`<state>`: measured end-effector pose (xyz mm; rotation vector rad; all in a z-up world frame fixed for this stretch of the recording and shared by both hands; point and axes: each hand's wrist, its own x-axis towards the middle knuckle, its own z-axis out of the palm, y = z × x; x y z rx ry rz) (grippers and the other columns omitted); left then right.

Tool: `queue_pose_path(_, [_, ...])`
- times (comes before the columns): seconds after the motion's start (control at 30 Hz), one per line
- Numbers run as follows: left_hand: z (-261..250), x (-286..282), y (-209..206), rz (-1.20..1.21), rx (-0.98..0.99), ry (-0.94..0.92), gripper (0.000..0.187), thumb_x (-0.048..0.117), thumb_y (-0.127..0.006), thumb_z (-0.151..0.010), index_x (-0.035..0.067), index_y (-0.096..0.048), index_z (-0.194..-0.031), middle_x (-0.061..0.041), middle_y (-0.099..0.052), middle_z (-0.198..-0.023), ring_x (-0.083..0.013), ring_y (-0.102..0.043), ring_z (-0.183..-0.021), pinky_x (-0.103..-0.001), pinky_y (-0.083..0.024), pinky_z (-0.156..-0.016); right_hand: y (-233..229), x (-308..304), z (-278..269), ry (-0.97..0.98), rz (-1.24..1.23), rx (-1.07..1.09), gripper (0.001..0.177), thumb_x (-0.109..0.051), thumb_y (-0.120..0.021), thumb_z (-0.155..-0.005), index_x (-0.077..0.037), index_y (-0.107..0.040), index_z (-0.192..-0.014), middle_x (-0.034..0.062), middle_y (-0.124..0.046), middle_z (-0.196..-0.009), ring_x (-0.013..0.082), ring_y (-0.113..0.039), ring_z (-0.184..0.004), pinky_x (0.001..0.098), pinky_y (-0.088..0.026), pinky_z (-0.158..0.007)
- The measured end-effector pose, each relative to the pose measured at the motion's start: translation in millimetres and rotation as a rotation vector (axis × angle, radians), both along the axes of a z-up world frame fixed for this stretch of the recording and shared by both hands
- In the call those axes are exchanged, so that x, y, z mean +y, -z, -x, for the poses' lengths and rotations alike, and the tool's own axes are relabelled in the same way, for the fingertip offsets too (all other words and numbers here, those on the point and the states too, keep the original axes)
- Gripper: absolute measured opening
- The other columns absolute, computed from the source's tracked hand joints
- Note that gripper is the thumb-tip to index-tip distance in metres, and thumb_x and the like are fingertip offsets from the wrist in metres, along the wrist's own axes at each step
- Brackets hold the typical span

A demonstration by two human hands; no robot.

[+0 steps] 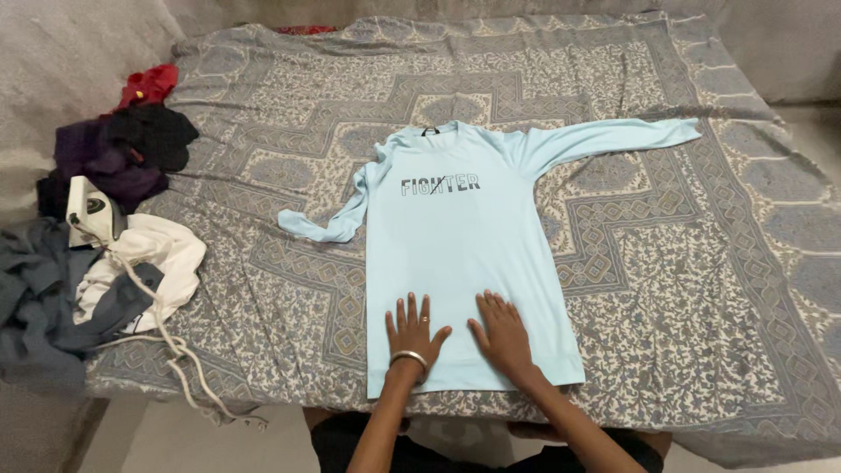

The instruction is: The person lays a light blue long-sleeved shirt flat on a patterned bedspread and smooths it out by hand. They then use a white electric iron to press the shirt, moving the iron systematically across the body and sleeves to remove wrinkles.

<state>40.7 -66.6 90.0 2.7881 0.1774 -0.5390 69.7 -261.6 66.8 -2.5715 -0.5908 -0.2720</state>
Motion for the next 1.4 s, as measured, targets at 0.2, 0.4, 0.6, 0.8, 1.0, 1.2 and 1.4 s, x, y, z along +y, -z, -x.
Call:
queue_pose_path(0.2, [9,9,33,-0.018,-0.078,-0.012,0.094,0.071,-0.033,-0.099,0.01,-0.003,-0.164,-0.015,0.004,-0.172,-0.0327,0.009,-0.158,-0.053,0.009,-0.124,16,-13,13,0.144,0.088,0.024,0.065,-0.039,-0.054,-0.1,0.002,-0.042,-0.149,0.0243,-0.048,-0.152,0.0363,-0.042,-0.144,0.0469,-0.03,-0.119])
queue_pose_path(0.4, [8,12,38,0.02,-0.137,-0.023,0.093,0.068,-0.04,-0.097,0.01,-0.009,-0.162,-0.016,-0.003,-0.17,-0.0335,0.003,-0.156,-0.052,0.004,-0.124,22,-6,9,0.164,0.145,0.009,0.064,-0.039,-0.053,-0.099,0.0,-0.043,-0.148,0.0232,-0.046,-0.153,0.0349,-0.042,-0.144,0.0469,-0.029,-0.119])
queue_pose_path(0.6, [-15,45,59,0.276,-0.414,-0.191,0.047,0.047,-0.063,-0.093,0.015,-0.065,-0.128,-0.008,-0.06,-0.137,-0.0311,-0.053,-0.125,-0.049,-0.037,-0.11,19,0,1,0.162,0.078,0.029,0.072,-0.033,-0.06,-0.095,0.004,-0.034,-0.151,0.0234,-0.055,-0.14,0.037,-0.05,-0.129,0.0498,-0.034,-0.112])
queue_pose_path(0.8, [-107,115,89,0.548,-0.897,-0.485,0.037,0.034,-0.074,-0.089,0.009,-0.07,-0.116,-0.016,-0.072,-0.116,-0.036,-0.065,-0.11,-0.046,-0.05,-0.097,5,73,-41,0.021,-0.133,0.046,0.075,-0.023,-0.065,-0.094,0.002,-0.028,-0.155,0.022,-0.052,-0.14,0.0349,-0.047,-0.126,0.0501,-0.033,-0.106])
queue_pose_path(1.0, [-142,239,65,0.142,-0.813,-0.325,0.086,0.045,-0.086,-0.068,0.013,-0.054,-0.141,-0.021,-0.039,-0.156,-0.0454,-0.029,-0.14,-0.066,-0.025,-0.107,0,159,-102,-0.373,-0.119,0.06,0.066,-0.018,-0.064,-0.094,0.001,-0.036,-0.151,0.0228,-0.052,-0.143,0.0353,-0.048,-0.133,0.0534,-0.031,-0.11])
queue_pose_path(1.2, [-177,319,64,-0.03,-0.152,-0.301,0.071,0.049,-0.092,-0.058,0.03,-0.069,-0.123,-0.001,-0.04,-0.158,-0.0341,-0.016,-0.153,-0.078,-0.003,-0.112,1,206,-167,-0.552,0.055,0.426,0.059,-0.018,-0.061,-0.097,-0.004,-0.04,-0.15,0.0157,-0.07,-0.106,0.034,-0.061,-0.105,0.0496,-0.043,-0.098])
queue_pose_path(1.4, [-208,415,105,0.504,-0.831,-0.353,0.03,0.025,-0.082,-0.088,0.011,-0.064,-0.108,-0.007,-0.07,-0.124,-0.0259,-0.065,-0.119,-0.047,-0.052,-0.1,-1,241,-211,-0.342,0.01,0.655,0.055,-0.025,-0.055,-0.1,-0.007,-0.038,-0.149,0.0132,-0.07,-0.071,0.0367,-0.066,-0.064,0.0516,-0.051,-0.063])
